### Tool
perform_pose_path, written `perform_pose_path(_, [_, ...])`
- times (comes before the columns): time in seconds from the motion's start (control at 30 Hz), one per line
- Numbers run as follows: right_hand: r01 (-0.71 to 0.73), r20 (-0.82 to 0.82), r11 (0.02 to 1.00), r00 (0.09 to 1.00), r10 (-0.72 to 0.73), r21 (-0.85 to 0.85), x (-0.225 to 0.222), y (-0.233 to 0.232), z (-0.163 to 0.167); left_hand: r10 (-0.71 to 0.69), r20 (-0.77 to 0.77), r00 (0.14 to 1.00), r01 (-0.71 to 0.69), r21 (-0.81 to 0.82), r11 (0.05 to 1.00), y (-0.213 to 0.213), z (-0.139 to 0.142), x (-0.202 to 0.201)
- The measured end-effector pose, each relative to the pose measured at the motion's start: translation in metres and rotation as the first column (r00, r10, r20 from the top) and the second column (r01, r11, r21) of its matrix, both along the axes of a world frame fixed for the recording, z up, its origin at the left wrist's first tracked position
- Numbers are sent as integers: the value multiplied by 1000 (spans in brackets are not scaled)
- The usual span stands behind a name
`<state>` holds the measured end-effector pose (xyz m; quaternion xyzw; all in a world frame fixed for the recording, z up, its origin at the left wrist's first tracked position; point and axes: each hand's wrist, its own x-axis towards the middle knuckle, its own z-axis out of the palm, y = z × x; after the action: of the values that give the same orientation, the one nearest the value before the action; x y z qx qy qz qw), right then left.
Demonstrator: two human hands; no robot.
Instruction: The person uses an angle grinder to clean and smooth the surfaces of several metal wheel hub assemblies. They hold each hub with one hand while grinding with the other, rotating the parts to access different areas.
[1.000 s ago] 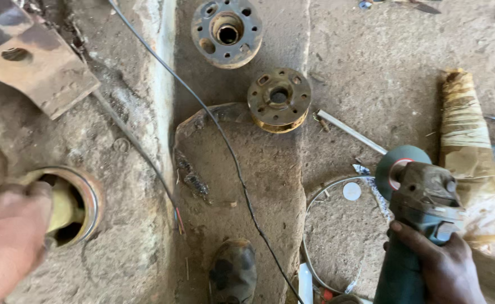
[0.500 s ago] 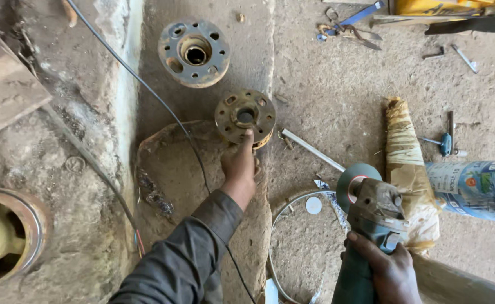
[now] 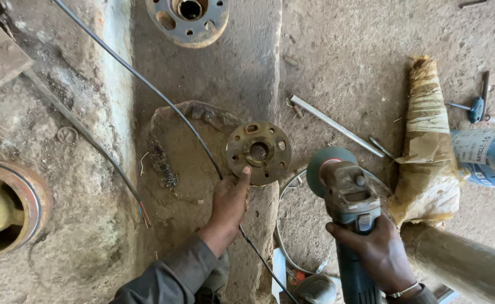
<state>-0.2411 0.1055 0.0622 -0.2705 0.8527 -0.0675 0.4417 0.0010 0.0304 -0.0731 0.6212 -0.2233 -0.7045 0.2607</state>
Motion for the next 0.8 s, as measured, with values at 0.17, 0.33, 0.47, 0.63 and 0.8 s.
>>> perform_pose_path(0.17, [-57, 62, 998, 996, 57, -3, 22, -2, -5, -83, 38, 996, 89, -209, 974, 11, -13, -1])
perform_pose_path(0.33, [-52, 81, 998, 995, 54, -38, 27, -8, 1, -131, 150, 980, 163, -226, 960, 8, -6, 0])
perform_pose_path(0.47, [-114, 12, 993, 993, 113, 41, 24, -11, 3, -242, 199, 950, 274, -154, 949, 11, -5, 6])
perform_pose_path(0.63, [-165, -30, 981, 985, 169, 107, 21, -8, -2, -163, 140, 977, 199, -303, 932, 31, -7, 5])
perform_pose_path(0.8, [-214, 40, 977, 976, 213, 5, 21, -3, -8, -174, 145, 974, 210, -296, 932, 35, -10, 4])
